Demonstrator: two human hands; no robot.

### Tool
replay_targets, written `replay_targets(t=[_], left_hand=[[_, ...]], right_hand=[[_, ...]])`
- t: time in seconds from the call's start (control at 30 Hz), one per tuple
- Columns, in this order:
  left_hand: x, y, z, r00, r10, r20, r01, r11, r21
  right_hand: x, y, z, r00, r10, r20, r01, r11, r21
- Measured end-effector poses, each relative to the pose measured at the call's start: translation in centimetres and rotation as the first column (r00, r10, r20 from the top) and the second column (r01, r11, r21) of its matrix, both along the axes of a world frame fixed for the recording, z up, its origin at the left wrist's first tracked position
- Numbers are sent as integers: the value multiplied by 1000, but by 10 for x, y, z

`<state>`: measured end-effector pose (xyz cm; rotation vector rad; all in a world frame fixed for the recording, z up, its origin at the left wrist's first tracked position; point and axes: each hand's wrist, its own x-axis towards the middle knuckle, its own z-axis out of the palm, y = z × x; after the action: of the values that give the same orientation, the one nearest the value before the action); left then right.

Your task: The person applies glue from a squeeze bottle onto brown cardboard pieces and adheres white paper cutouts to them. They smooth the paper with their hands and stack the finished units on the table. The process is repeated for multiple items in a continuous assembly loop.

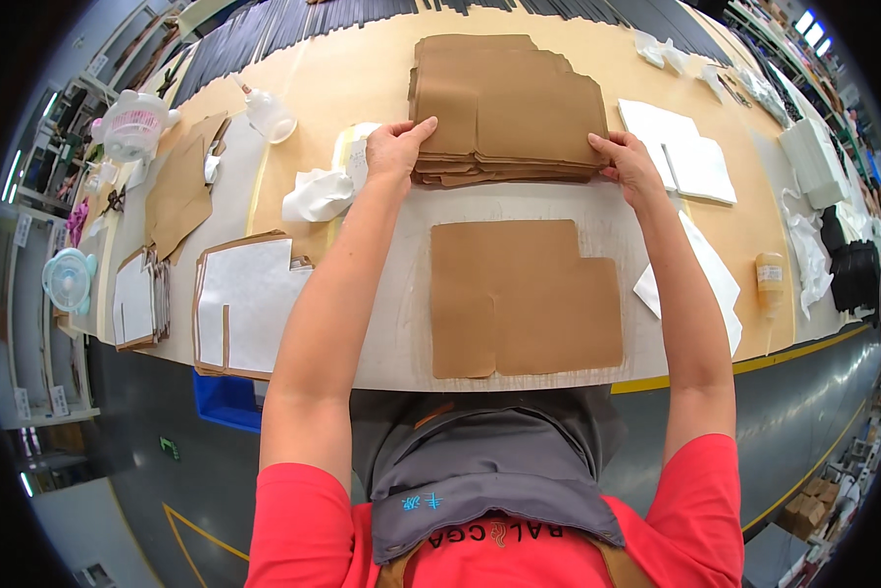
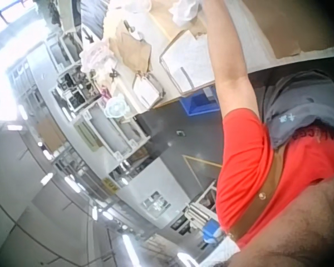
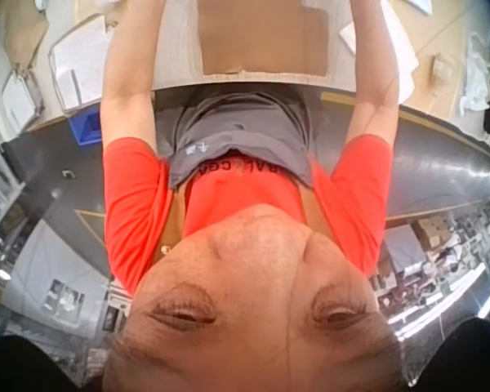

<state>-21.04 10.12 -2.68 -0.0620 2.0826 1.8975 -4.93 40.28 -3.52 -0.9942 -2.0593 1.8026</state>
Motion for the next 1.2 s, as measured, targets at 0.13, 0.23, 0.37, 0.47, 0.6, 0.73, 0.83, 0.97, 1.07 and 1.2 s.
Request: replay_targets(t=[0.13, 0.23, 0.37, 0.47, 0.6, 0.73, 0.83, 0.97, 1.07, 1.2], left_hand=[[4, -4, -1, 999, 3, -43, -5, 999, -42], [6, -9, -2, 992, 2, -129, -9, 998, -60], [24, -19, -16, 946, 93, -310, -108, 994, -32], [41, -26, -29, 881, 128, -456, -167, 985, -46], [67, -36, -34, 842, 127, -524, -196, 977, -78], [73, -40, -35, 817, 155, -555, -218, 975, -48], [76, -37, -32, 794, 135, -593, -195, 980, -38], [73, -31, -39, 744, -18, -668, -162, 965, -206], [75, -28, -43, 690, -90, -718, -167, 946, -279], [78, -32, -42, 716, -95, -692, -166, 939, -301]], right_hand=[[5, -11, 11, 999, 20, 34, -22, 999, 45], [7, -41, 13, 980, 81, -179, 130, 416, 900], [6, -86, 16, 884, 458, 89, -164, 126, 978], [-6, -81, 6, 867, 474, 152, -184, 21, 983], [-12, -69, 4, 838, 507, 199, -216, -26, 976], [-15, -68, 15, 826, 507, 248, -297, 16, 955], [-17, -86, 16, 848, 470, 244, -252, -46, 967], [-23, -102, 5, 869, 432, 243, -193, -156, 969], [-26, -105, -3, 878, 368, 305, -185, -328, 926], [-31, -107, 0, 865, 314, 391, -207, -485, 849]])
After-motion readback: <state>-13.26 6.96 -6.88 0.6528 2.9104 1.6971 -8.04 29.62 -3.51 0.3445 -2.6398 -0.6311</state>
